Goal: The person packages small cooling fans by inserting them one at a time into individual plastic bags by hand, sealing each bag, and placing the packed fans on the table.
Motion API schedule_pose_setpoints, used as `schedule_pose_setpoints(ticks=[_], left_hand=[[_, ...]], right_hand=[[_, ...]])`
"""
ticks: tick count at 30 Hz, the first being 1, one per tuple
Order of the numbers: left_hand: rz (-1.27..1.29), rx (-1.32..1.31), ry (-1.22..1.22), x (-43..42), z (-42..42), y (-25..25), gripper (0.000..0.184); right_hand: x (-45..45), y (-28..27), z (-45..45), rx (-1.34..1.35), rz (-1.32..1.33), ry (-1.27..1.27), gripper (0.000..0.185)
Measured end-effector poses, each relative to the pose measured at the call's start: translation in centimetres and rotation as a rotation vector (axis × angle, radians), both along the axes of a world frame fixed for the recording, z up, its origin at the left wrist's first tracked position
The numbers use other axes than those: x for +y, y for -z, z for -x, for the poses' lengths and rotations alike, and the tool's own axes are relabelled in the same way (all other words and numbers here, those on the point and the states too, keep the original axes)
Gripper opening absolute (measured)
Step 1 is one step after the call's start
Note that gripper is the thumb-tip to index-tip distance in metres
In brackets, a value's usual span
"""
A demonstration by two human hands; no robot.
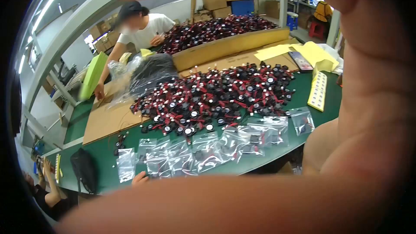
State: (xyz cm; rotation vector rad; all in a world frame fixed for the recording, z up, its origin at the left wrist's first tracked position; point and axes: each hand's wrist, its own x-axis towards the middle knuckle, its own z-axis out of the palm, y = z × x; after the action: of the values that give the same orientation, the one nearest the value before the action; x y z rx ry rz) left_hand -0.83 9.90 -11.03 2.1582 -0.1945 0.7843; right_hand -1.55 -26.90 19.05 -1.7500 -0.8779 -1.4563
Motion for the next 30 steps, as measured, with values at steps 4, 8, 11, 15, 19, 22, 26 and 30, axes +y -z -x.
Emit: schedule_pose_setpoints(ticks=[4,8,11,15,19,22,26,30], left_hand=[[-0.119,-0.09,0.051,-0.8,-0.2,-1.7,0.015],[-0.1,-0.059,0.025,-0.9,0.5,-2.2,0.015],[-0.103,-0.055,0.014,-0.8,0.2,-1.7,0.016],[-0.146,-0.048,0.002,-0.6,0.2,-1.9,0.017],[-0.076,-0.053,0.09,-1.4,0.4,-2.5,0.018],[-0.049,-0.045,0.116,-2.7,0.2,-2.9,0.019],[-0.055,-0.096,0.117,-3.7,0.3,-3.5,0.019],[0.007,-0.094,0.045,-3.2,1.3,-4.2,0.018]], right_hand=[[-0.4,1.2,0.8,-0.003,-0.104,0.203,0.096],[-0.7,1.5,0.0,-0.039,-0.135,0.32,0.103],[-2.2,0.5,0.1,-0.076,0.004,0.395,0.102],[-5.1,6.4,-5.0,0.226,0.007,0.054,0.04],[-4.6,13.7,-12.1,0.892,0.05,-0.023,0.022],[-2.7,16.6,-16.8,0.897,0.232,0.098,0.017],[0.5,16.3,-21.2,0.904,0.349,0.258,0.017],[2.6,16.3,-23.0,1.033,0.675,0.444,0.021]])
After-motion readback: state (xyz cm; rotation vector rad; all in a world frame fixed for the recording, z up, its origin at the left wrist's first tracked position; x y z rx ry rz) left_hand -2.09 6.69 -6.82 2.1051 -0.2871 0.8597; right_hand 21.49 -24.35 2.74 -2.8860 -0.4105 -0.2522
